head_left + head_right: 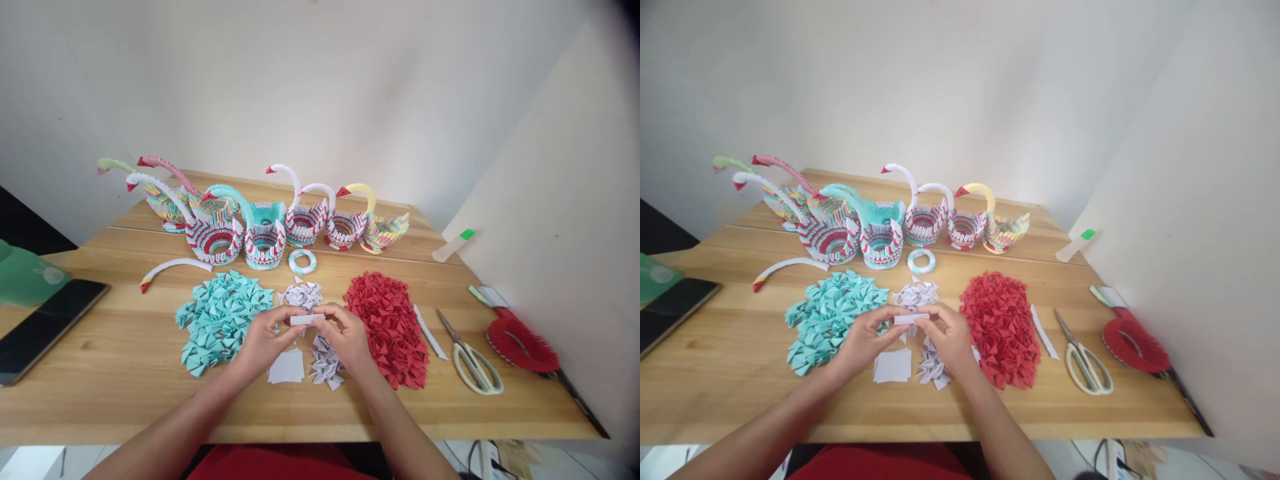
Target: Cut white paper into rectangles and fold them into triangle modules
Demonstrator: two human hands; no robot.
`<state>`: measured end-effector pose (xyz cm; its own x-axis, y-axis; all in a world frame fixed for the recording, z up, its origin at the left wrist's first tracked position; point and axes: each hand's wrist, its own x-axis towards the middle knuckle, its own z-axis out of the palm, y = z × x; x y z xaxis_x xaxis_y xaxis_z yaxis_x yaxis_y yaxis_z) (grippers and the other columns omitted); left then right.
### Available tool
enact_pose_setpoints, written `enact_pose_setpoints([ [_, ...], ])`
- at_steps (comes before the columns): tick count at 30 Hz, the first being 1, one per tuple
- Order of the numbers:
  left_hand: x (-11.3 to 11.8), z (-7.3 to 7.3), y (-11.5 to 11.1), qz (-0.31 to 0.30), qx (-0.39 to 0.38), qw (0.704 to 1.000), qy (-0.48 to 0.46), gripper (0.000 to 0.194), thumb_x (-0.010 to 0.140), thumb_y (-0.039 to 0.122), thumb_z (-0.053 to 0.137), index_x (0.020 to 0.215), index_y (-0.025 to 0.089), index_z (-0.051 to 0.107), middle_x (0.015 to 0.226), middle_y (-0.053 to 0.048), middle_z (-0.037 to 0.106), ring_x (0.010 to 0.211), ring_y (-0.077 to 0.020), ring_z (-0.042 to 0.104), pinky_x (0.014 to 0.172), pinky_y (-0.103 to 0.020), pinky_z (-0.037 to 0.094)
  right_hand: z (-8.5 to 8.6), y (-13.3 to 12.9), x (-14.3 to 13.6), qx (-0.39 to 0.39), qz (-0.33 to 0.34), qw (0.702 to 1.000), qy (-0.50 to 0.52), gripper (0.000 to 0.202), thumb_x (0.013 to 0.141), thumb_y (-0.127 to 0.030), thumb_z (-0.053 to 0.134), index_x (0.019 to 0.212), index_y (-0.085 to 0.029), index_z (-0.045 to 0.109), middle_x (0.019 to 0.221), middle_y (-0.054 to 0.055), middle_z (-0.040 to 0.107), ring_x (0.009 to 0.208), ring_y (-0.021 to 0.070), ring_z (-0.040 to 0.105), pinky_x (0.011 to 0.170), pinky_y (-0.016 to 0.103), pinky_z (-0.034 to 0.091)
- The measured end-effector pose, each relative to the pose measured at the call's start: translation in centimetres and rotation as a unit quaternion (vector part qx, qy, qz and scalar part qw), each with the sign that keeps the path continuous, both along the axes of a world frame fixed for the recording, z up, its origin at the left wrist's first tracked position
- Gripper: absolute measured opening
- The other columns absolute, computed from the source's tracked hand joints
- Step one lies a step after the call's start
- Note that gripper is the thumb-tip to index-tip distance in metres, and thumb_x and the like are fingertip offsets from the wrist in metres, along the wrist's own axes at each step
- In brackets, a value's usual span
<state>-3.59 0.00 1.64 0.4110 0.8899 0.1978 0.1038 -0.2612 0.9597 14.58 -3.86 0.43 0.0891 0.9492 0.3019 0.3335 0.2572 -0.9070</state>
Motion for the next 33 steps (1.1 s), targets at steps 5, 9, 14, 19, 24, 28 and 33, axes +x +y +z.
enact_pose_setpoints([
  [5,0.16,-0.41,0.00,-0.042,-0.114,0.992,-0.034,0.035,0.077,0.038,0.068,0.103,0.015,0.068,0.083,-0.007,0.074,0.074,-0.0201,0.067,0.065,-0.028,0.054,0.29,-0.05,-0.08,0.015,-0.009,1.000,-0.015,0.008,0.082,-0.027,0.066,0.087,-0.021,0.070,0.082,0.003,0.070,0.074,0.0183,0.065,0.070,0.029,0.052],
  [9,0.24,-0.41,-0.07,-0.022,-0.094,0.995,-0.024,0.026,0.080,0.035,0.065,0.097,0.016,0.070,0.075,-0.005,0.074,0.072,-0.0200,0.069,0.068,-0.028,0.054,0.24,-0.04,-0.12,0.013,-0.008,1.000,-0.010,0.008,0.082,-0.027,0.067,0.088,-0.022,0.070,0.083,0.003,0.070,0.076,0.0184,0.065,0.070,0.028,0.052],
  [14,0.19,-0.14,-0.22,-0.005,0.005,1.000,0.023,0.017,0.085,0.031,0.060,0.088,0.020,0.073,0.073,-0.002,0.074,0.072,-0.0189,0.068,0.068,-0.025,0.053,0.30,-0.01,-0.18,0.010,-0.009,1.000,-0.002,0.009,0.082,-0.027,0.066,0.088,-0.021,0.071,0.083,0.004,0.071,0.075,0.0184,0.066,0.068,0.028,0.052],
  [19,0.15,-0.20,-0.22,-0.010,0.038,0.998,0.048,0.018,0.087,0.031,0.059,0.087,0.020,0.073,0.074,-0.001,0.075,0.073,-0.0191,0.069,0.067,-0.024,0.051,0.43,-0.05,-0.17,0.014,-0.016,1.000,0.001,0.009,0.082,-0.027,0.066,0.085,-0.021,0.071,0.080,0.003,0.070,0.073,0.0179,0.066,0.067,0.028,0.052],
  [24,0.09,-0.52,-0.16,-0.016,0.039,0.998,0.054,0.019,0.089,0.032,0.058,0.089,0.021,0.073,0.075,-0.001,0.075,0.073,-0.0188,0.069,0.069,-0.024,0.050,0.28,-0.03,-0.14,0.010,-0.019,1.000,0.002,0.007,0.082,-0.027,0.067,0.083,-0.021,0.070,0.077,0.002,0.070,0.072,0.0176,0.065,0.067,0.027,0.051],
  [28,0.13,-0.71,-0.13,-0.018,0.032,0.998,0.049,0.019,0.089,0.031,0.058,0.089,0.020,0.073,0.074,-0.001,0.074,0.071,-0.0181,0.069,0.069,-0.024,0.050,0.15,-0.02,-0.17,0.010,-0.018,1.000,0.000,0.005,0.082,-0.025,0.066,0.081,-0.021,0.069,0.076,0.001,0.069,0.071,0.0169,0.064,0.066,0.027,0.050],
  [33,0.25,-0.60,-0.14,-0.018,0.017,0.999,0.046,0.018,0.088,0.029,0.058,0.088,0.019,0.073,0.074,-0.001,0.074,0.070,-0.0173,0.068,0.068,-0.023,0.049,0.29,-0.03,-0.19,0.014,-0.015,1.000,-0.005,0.006,0.083,-0.025,0.066,0.080,-0.021,0.068,0.074,0.001,0.068,0.070,0.0167,0.064,0.067,0.027,0.049],
])
